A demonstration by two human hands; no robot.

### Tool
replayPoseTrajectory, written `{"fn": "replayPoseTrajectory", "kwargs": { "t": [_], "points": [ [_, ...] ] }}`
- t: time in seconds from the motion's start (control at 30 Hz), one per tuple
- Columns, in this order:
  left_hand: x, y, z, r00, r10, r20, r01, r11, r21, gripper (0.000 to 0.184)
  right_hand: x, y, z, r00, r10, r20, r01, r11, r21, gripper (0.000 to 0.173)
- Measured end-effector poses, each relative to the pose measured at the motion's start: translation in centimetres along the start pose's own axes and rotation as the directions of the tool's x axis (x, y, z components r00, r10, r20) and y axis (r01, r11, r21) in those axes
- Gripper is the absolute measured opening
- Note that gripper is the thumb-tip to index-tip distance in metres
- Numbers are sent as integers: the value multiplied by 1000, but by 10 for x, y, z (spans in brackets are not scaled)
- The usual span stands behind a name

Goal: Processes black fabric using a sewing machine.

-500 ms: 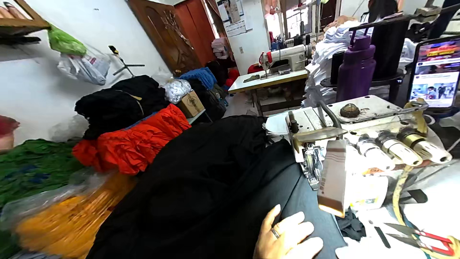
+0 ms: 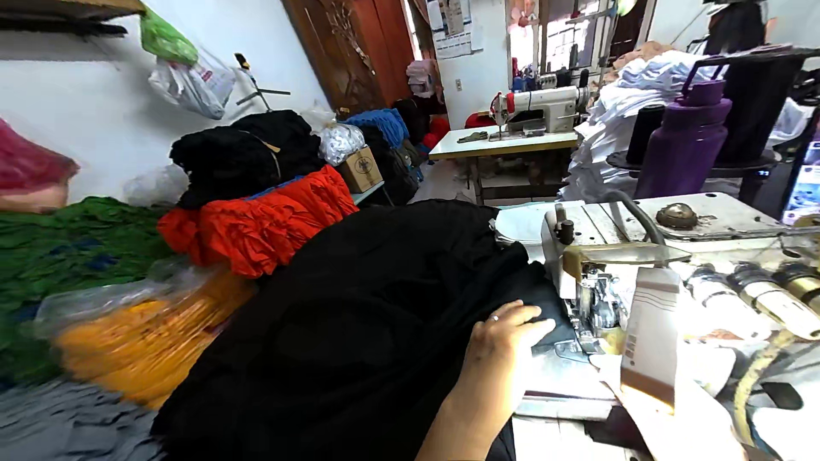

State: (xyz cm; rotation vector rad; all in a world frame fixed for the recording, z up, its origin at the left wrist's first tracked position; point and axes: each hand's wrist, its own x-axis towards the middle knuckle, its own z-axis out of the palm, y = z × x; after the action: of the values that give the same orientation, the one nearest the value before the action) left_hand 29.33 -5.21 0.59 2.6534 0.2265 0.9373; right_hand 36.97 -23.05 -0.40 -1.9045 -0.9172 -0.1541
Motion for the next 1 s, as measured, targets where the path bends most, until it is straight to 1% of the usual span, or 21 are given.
{"fn": "replayPoseTrajectory", "kwargs": {
  "t": [0.07, 0.13, 0.23, 0.27, 0.33, 0.4, 0.47, 0.53, 0.6, 0.63, 0.7, 0.77, 0.83, 0.9, 0.93, 0.97, 1.0],
  "points": [
    [7, 4, -5, 990, -120, 69, 120, 993, 13, 36, -3, 1, -2, 1000, 13, 13, -13, 1000, 0, 28],
    [10, 7, -9, 976, -204, 78, 202, 979, 23, 39, -4, -2, -5, 1000, -10, 21, 10, 1000, -14, 26],
    [4, 12, -19, 926, -356, 126, 350, 934, 69, 44, -6, 0, -13, 989, -87, 122, 99, 990, -99, 28],
    [-1, 16, -23, 911, -394, 120, 389, 919, 67, 44, -6, -5, -16, 987, -84, 138, 98, 990, -99, 28],
    [-20, 25, -28, 925, -380, 14, 379, 924, 50, 41, -7, -22, -20, 987, -31, 157, 43, 996, -76, 28],
    [-42, 36, -35, 940, -337, -58, 341, 938, 64, 40, -11, -34, -25, 971, 36, 235, -33, 999, -16, 28],
    [-65, 44, -38, 952, -301, -55, 304, 952, 47, 41, -19, -20, -22, 952, -64, 300, 35, 994, 102, 28],
    [-79, 60, -45, 949, -306, 72, 311, 946, -90, 38, -23, -16, -19, 911, -153, 383, 87, 979, 184, 34],
    [-87, 74, -43, 939, -278, 202, 322, 917, -237, 34, -22, -20, -18, 881, -190, 434, 131, 978, 162, 35],
    [-90, 78, -37, 937, -250, 242, 318, 898, -305, 30, -22, -19, -17, 888, -174, 426, 134, 983, 123, 31],
    [-94, 83, -20, 946, -186, 265, 278, 887, -369, 33, -24, -8, -15, 934, -145, 327, 141, 989, 36, 27],
    [-93, 86, -8, 956, -126, 266, 217, 913, -346, 35, -25, 5, -19, 966, -118, 231, 134, 990, -54, 27],
    [-91, 86, -2, 980, -46, 192, 105, 944, -314, 32, -25, 16, -28, 980, -83, 179, 107, 986, -125, 26],
    [-89, 84, -3, 998, 19, 67, 0, 963, -268, 24, -27, 26, -33, 988, -53, 146, 77, 983, -164, 25],
    [-87, 82, -5, 999, 32, -32, -39, 969, -243, 20, -29, 29, -36, 988, -31, 155, 59, 981, -183, 26],
    [-85, 80, -9, 988, 28, -152, -64, 969, -240, 17, -32, 28, -39, 981, 9, 195, 33, 977, -209, 29],
    [-82, 76, -15, 966, 12, -258, -75, 970, -233, 15, -36, 22, -43, 962, 78, 262, -15, 972, -233, 34]
  ]
}}
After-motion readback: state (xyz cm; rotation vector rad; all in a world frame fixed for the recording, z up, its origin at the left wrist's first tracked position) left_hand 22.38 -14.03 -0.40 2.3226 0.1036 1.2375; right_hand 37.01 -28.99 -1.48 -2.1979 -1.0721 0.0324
